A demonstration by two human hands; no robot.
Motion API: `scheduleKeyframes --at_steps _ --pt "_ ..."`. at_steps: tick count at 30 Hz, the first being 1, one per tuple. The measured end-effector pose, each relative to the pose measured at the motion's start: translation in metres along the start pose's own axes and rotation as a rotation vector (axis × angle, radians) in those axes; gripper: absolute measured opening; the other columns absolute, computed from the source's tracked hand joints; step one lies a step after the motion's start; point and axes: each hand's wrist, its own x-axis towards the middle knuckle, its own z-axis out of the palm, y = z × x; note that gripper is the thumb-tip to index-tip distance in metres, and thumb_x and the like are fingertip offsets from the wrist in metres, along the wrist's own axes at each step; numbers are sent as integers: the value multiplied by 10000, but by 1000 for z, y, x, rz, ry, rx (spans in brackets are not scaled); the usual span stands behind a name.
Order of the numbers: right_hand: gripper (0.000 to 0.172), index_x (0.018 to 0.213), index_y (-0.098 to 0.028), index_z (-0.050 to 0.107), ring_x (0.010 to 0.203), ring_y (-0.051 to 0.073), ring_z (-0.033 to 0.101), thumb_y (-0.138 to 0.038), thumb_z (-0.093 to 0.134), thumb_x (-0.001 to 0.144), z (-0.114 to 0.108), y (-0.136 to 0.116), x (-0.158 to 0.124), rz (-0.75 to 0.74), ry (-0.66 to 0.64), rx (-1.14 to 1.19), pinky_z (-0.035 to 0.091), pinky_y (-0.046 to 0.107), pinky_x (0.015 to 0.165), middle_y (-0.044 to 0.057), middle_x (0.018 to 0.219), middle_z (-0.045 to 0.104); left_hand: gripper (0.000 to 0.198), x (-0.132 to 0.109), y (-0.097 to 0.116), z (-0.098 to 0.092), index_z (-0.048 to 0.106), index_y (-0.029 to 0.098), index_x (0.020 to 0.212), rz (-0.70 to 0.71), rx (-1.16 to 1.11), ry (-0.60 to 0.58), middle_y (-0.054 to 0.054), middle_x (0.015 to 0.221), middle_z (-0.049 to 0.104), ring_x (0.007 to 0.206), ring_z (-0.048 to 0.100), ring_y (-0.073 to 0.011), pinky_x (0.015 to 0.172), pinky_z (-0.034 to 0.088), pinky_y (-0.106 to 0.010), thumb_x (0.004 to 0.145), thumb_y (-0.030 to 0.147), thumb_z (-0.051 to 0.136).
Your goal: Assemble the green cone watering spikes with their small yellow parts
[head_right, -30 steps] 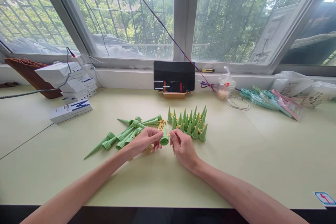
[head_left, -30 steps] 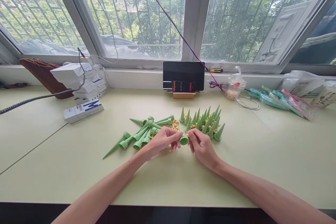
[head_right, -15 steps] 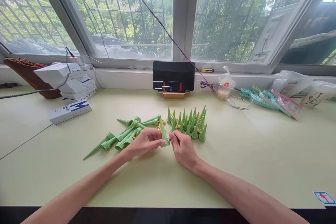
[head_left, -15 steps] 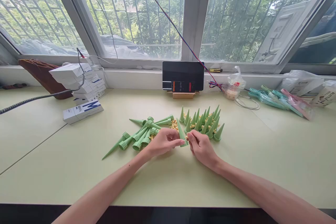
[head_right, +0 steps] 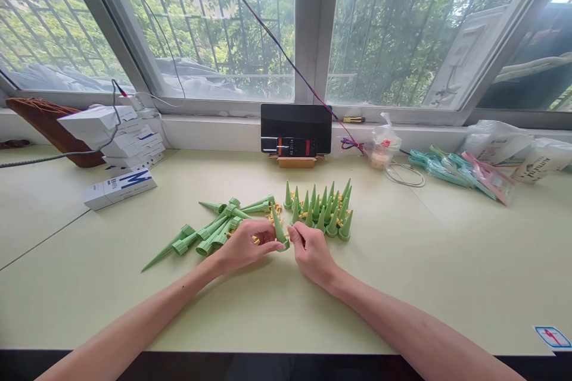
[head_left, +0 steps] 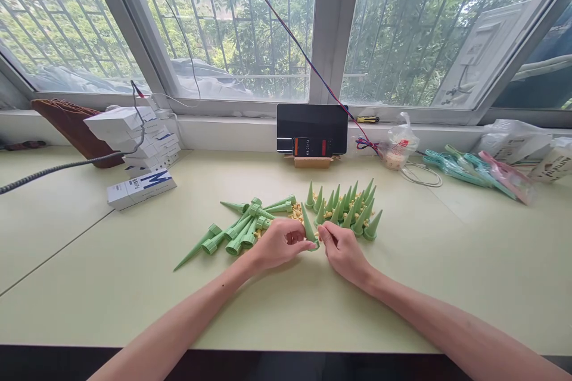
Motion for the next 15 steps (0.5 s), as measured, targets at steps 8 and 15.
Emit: scheduleKeyframes --at_steps 8,15 --pt "413 659 -208 369 527 109 270 -419 363 1013 1 1 1 2 -19 -16 234 266 499 -51 572 324 328 -2 -5 1 564 166 637 48 119 -12 8 633 565 589 457 -113 563 368 -234 826 382 721" --pt "441 635 -208 372 509 108 293 -444 367 1007 1 1 1 -5 -6 -30 248 269 490 -42 549 367 310 -3 -10 2 594 169 652 132 156 9 -5 656 570 582 467 -118 569 378 -248 862 378 684"
